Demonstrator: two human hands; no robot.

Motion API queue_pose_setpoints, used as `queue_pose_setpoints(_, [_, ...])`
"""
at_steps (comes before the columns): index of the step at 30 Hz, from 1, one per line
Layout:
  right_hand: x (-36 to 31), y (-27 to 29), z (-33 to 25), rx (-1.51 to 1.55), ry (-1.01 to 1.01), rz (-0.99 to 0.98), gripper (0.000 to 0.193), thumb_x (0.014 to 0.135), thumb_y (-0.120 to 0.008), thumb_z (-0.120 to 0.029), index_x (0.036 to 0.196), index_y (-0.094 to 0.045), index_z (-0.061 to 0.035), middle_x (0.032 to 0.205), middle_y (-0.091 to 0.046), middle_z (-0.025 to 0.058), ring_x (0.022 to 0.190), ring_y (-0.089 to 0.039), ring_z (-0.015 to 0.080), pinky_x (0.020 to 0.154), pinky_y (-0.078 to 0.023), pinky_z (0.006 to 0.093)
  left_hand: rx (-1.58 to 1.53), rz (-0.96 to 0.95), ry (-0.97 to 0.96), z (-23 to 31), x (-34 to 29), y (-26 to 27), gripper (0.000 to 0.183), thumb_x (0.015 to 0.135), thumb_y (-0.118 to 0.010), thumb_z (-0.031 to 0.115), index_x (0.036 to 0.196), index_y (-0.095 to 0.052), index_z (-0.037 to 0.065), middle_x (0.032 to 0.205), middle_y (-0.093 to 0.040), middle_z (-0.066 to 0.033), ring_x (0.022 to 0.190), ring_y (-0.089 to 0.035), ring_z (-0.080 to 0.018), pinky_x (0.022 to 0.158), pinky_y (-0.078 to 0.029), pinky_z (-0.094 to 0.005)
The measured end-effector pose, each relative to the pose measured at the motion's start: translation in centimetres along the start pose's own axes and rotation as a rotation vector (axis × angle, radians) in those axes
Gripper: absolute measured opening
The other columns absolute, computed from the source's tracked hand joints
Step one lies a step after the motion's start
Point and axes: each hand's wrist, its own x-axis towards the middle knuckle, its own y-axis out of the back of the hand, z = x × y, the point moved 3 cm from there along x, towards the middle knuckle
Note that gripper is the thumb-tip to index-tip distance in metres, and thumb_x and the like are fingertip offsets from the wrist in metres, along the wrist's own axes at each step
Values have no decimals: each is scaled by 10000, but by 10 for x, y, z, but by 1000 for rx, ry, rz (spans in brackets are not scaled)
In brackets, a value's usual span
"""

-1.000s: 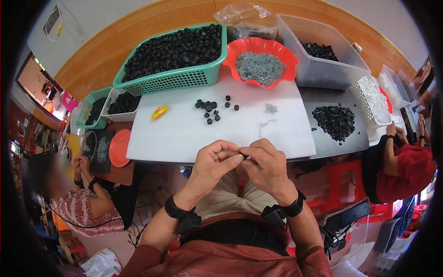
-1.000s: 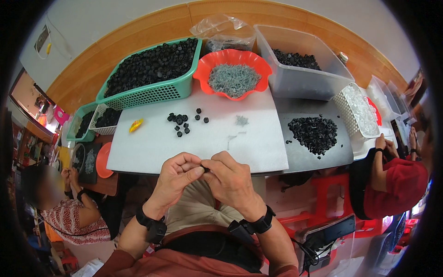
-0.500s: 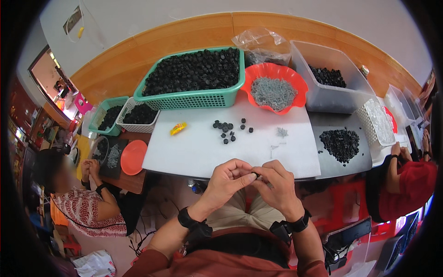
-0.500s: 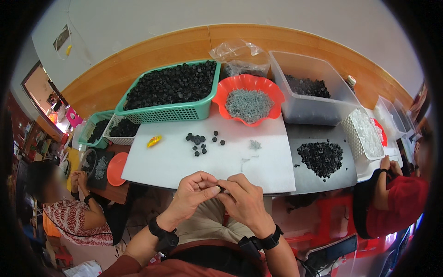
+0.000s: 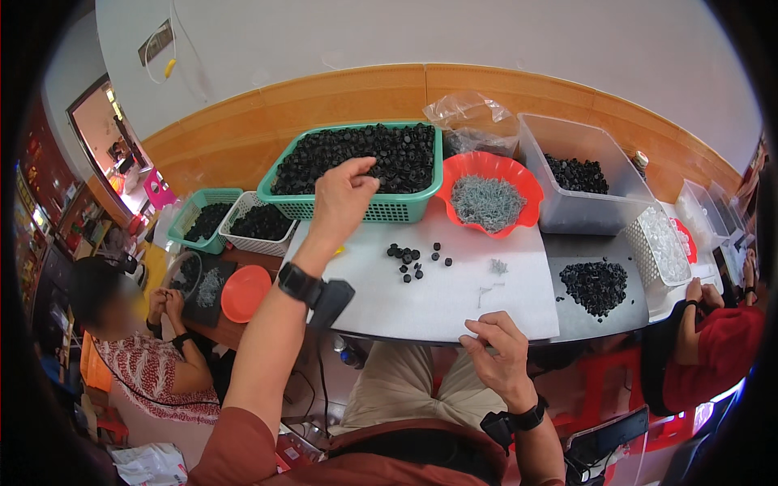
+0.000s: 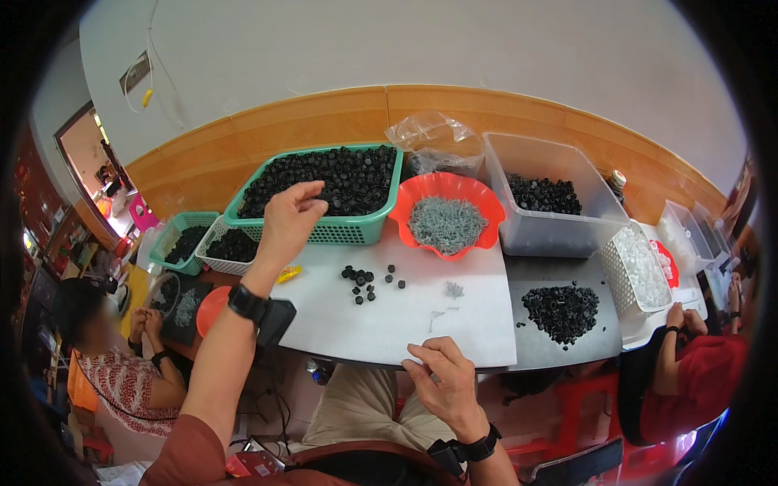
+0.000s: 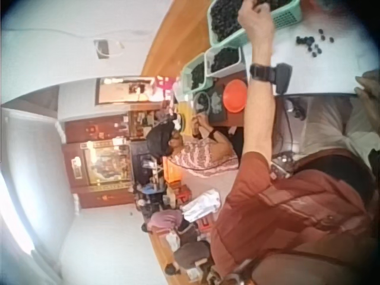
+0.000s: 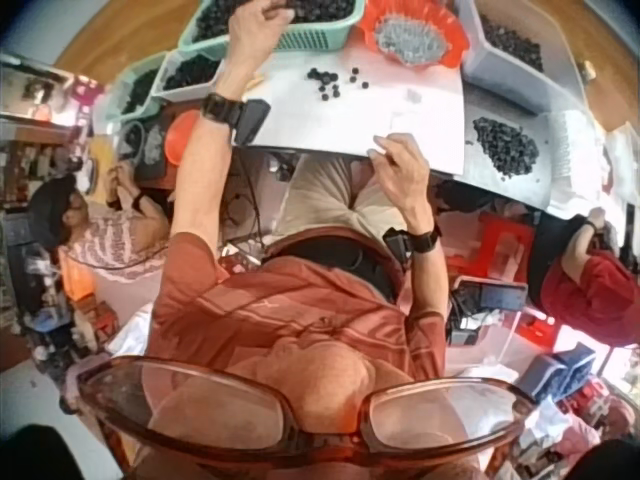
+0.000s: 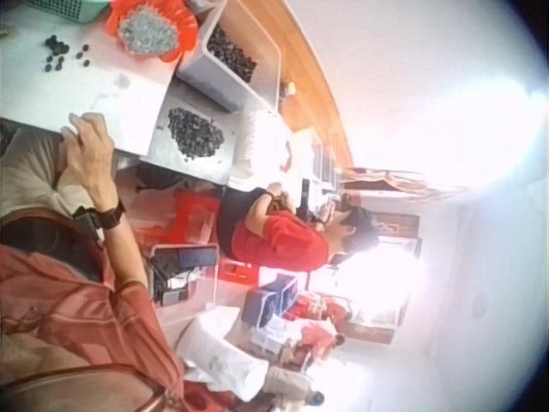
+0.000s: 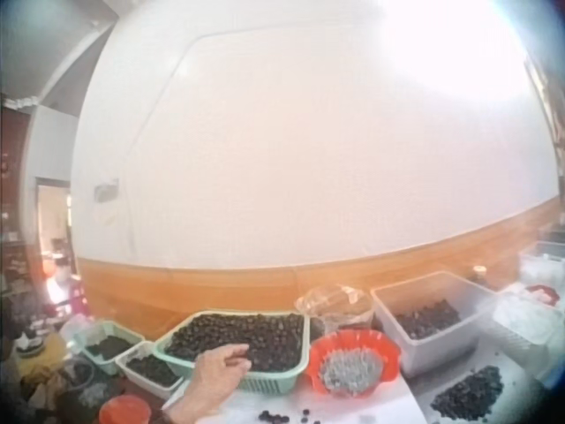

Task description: Assembling small black components onto metal pins at a workbench.

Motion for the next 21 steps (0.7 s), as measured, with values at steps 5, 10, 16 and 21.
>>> queue_pose_setpoints(5, [-4,4,5,-3,-2,26,270,805,-820,31,1060,-744,-9,942,-656,111,662,-641,180,581,-522,292,-87,42,6,-13,-14,-3,328,910,-701,57,1232,-715,-1,1145,-742,-189,974,-749,-237,866,-593,-327])
queue_pose_setpoints(10, [-3,5,8,6,15,18,269,809,-809,50,1062,-740,-9,937,-652,112,660,-634,176,576,-514,287,-60,21,-41,-12,-68,-17,283,917,-718,40,1195,-727,-9,1103,-746,-126,954,-718,-173,855,-590,-293])
queue_pose_setpoints(16, [1,3,8,-11,1,8,258,817,-803,48,1061,-739,-9,926,-655,113,669,-635,177,578,-511,285,-77,-97,-25,-12,-105,-31,264,905,-745,53,1164,-738,0,1151,-743,-141,982,-716,-199,874,-579,-294])
queue_pose_setpoints(21, [1,0,7,-4,2,11,217,840,-783,47,1046,-741,-6,924,-669,119,675,-648,186,585,-514,286,7,-162,-26,-17,-114,-37,279,883,-755,80,1152,-743,6,1130,-750,-145,991,-718,-249,878,-562,-336])
